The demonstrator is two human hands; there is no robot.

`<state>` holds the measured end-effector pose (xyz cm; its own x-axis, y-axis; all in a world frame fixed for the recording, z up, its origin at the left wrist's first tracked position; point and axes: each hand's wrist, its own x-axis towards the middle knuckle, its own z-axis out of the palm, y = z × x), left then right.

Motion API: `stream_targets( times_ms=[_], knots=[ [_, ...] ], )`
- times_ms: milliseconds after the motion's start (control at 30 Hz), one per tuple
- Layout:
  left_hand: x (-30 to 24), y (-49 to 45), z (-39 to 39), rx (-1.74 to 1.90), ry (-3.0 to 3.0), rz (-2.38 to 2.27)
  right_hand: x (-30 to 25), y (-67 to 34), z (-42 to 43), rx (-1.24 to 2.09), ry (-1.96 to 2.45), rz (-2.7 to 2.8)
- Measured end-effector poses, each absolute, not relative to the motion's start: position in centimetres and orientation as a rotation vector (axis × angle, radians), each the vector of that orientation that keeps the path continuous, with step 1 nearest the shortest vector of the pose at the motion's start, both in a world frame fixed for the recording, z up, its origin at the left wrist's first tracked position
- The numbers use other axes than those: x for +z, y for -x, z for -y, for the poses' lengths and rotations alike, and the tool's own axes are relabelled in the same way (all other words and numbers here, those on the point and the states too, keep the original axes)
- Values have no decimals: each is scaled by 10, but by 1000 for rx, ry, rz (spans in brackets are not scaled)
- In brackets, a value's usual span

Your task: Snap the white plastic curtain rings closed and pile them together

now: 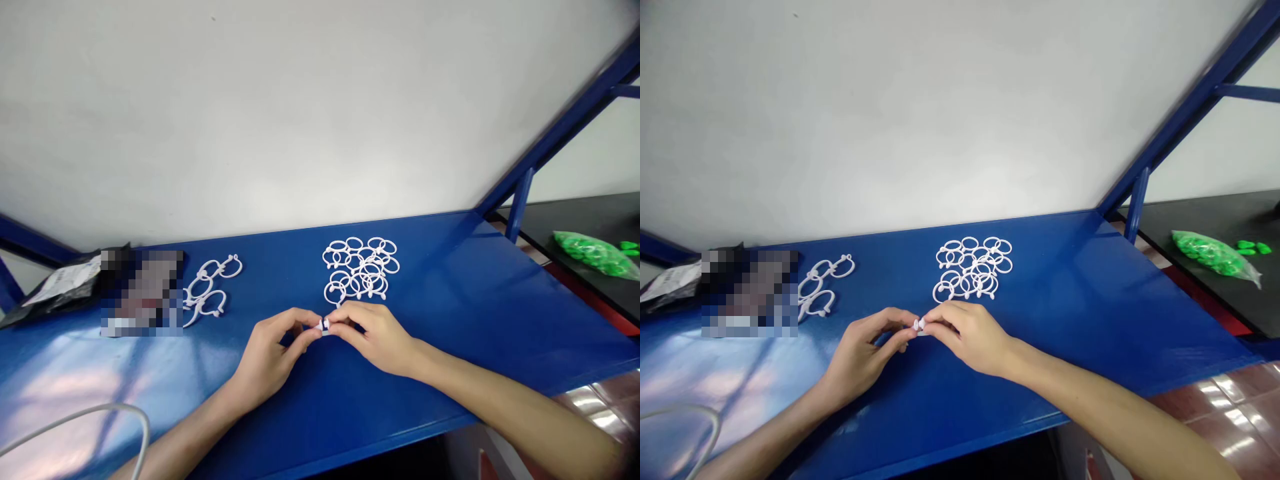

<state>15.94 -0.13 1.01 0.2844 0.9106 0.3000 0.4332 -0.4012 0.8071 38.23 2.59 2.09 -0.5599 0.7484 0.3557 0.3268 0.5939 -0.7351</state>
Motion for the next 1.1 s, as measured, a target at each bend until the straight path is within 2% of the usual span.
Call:
stream_targets(
  times_ms=[200, 500, 700, 833, 967, 1100],
  knots=[
    [13, -167, 6, 1184, -2233, -1131, 19, -381, -23, 714, 742, 2253],
    [0, -169, 17, 1256, -2643, -1033, 11, -385, -16, 366, 600, 2463],
    [10, -165, 5, 1135, -2754, -1050, 16, -382, -24, 484, 667, 2353],
    [18, -137, -24, 1032, -2812, -1562, 19, -390, -50, 288, 812, 2205],
    [13, -87, -53, 689, -2609, -2230, 14, -408, -77, 97, 930, 2179],
    [4, -58, -66, 393, -2558, -2379, 9, -415, -91, 17, 982, 2245]
  ],
)
